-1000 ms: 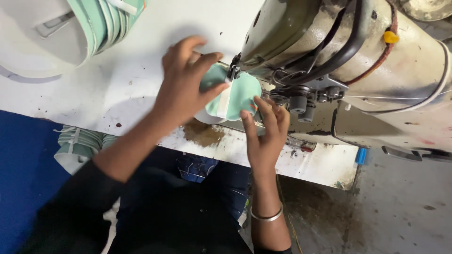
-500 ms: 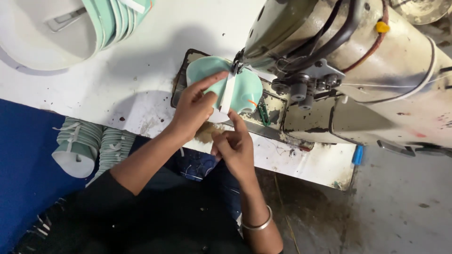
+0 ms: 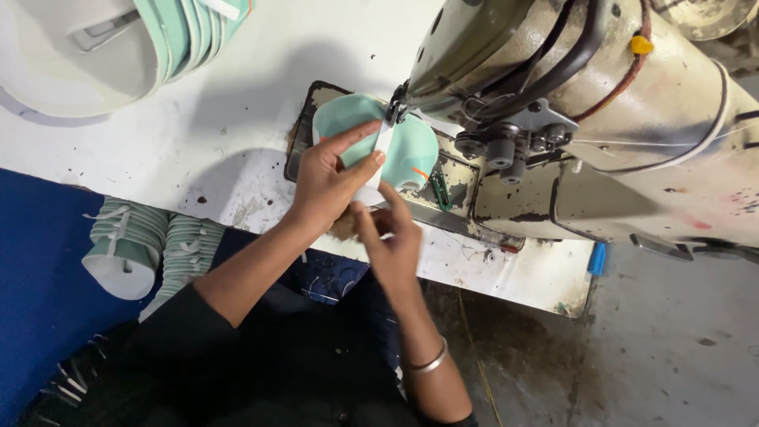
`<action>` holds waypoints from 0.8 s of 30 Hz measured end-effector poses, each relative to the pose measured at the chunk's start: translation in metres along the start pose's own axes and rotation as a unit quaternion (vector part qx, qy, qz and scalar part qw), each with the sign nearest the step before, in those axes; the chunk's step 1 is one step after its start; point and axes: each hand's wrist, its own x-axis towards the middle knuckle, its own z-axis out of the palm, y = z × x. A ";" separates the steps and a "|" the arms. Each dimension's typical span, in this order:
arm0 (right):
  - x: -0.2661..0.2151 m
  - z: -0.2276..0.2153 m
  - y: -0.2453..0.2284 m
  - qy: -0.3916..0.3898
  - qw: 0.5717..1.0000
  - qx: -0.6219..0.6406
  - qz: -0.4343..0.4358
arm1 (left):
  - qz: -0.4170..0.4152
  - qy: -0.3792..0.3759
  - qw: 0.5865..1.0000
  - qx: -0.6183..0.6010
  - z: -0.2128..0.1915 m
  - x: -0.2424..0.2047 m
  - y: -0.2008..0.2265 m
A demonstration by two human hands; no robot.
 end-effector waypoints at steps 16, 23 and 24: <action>0.057 -0.042 -0.007 0.093 0.980 -0.082 -0.158 | -0.002 0.000 0.995 0.095 -0.005 0.031 -0.009; 0.083 -0.042 0.011 0.043 0.989 0.122 -0.076 | -0.007 -0.060 0.993 0.103 -0.007 0.041 0.030; 0.086 -0.042 0.015 0.047 0.989 0.114 -0.077 | -0.011 -0.074 0.990 0.116 -0.007 0.041 0.034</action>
